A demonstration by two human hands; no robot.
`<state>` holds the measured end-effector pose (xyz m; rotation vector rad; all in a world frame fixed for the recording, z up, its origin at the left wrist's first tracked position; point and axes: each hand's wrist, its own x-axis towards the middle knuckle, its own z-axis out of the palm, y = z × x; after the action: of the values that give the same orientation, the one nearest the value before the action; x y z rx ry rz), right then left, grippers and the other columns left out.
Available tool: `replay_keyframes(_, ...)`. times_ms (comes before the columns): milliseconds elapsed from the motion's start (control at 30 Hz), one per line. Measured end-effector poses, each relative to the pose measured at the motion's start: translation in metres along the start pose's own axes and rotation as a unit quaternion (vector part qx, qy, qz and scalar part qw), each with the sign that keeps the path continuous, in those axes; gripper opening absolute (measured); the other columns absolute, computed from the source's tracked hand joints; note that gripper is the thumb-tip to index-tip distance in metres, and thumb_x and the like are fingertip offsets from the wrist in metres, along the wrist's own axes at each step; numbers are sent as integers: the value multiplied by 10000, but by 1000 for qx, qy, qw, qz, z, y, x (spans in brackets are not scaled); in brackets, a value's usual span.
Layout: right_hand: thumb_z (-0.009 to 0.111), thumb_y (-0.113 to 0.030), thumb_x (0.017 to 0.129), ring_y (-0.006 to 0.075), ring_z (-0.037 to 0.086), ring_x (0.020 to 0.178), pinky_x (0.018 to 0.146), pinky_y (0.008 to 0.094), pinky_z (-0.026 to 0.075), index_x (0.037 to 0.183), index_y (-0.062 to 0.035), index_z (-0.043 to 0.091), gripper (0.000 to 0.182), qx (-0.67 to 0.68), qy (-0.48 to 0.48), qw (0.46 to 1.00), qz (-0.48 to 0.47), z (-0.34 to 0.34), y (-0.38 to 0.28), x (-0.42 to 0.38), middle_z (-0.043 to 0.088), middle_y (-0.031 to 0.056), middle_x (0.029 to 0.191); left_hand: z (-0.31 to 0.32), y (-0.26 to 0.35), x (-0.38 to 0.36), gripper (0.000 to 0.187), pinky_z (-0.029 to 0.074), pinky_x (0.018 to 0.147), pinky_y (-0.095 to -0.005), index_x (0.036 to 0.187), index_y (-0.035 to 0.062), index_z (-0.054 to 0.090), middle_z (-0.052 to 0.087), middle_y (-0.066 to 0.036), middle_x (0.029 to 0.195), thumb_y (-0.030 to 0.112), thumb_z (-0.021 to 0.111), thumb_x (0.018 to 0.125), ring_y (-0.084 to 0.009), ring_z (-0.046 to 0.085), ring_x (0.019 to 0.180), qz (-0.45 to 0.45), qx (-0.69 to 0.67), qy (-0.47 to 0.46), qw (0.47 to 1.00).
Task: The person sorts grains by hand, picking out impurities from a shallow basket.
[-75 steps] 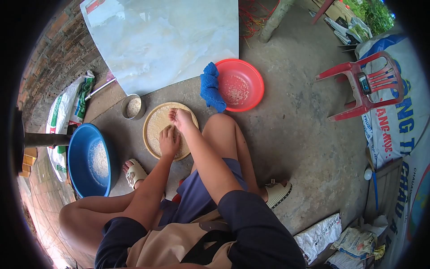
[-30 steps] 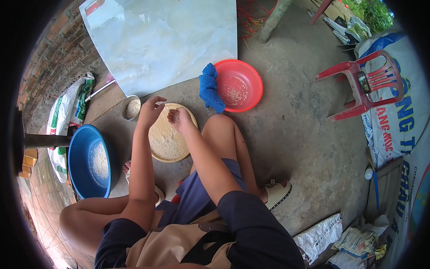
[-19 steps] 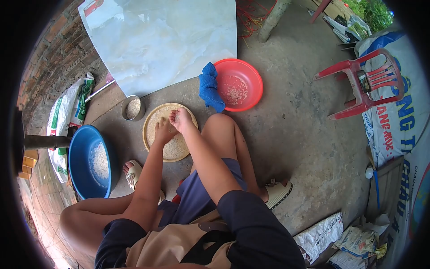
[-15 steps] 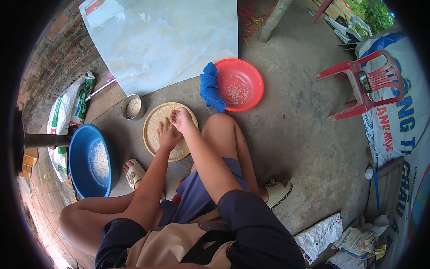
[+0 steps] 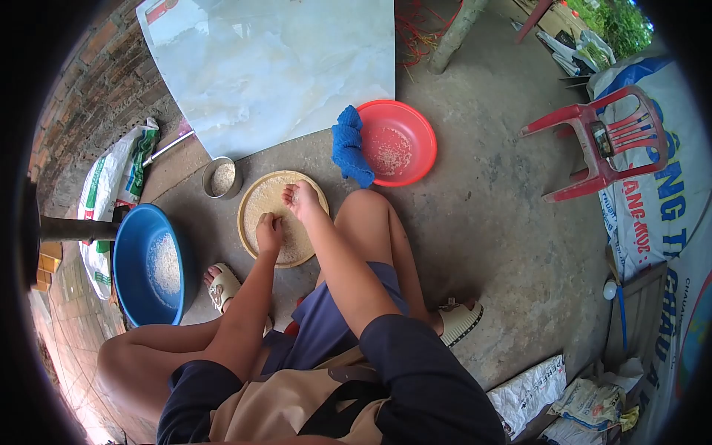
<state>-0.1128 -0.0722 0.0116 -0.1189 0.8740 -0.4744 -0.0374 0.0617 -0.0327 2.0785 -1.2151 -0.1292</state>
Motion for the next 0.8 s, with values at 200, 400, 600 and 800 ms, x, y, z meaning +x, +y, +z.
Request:
replay_keyframes(200, 416, -213, 863, 205, 532, 733, 700, 317, 468, 836, -10, 539, 238, 12, -8, 1000, -5, -4, -1, 2, 551, 91, 787, -15, 5, 50, 85, 411, 580, -235, 833, 17, 608, 555, -4, 752, 98, 607, 808, -85, 492, 648, -264, -454, -104, 845)
replay_keyframes(400, 387, -233, 849, 194, 538, 657, 640, 304, 458, 794, -41, 535, 249, -11, 11, 1000, -13, 0, 1, 1, 560, 79, 721, -52, 27, 92, 81, 334, 514, -226, 711, 33, 500, 408, -9, 666, 80, 512, 775, -102, 362, 562, -246, -791, -163, 536)
replay_keyframes(600, 377, -230, 853, 197, 539, 684, 656, 303, 457, 815, -28, 531, 257, -5, 12, 1000, -12, 3, 0, -4, 555, 83, 734, -62, 49, 87, 275, 247, 421, -236, 613, 68, 390, 307, 0, 574, 175, 478, 850, -103, 284, 482, -189, -910, -205, 307)
replay_keyframes(800, 376, -259, 869, 208, 542, 721, 682, 316, 463, 854, -6, 530, 297, -11, -8, 1000, 9, 7, -1, -6, 541, 97, 760, -68, 59, 99, 439, 185, 395, -259, 526, 106, 316, 247, 8, 493, 286, 408, 915, -107, 225, 430, -166, -894, -172, 380)
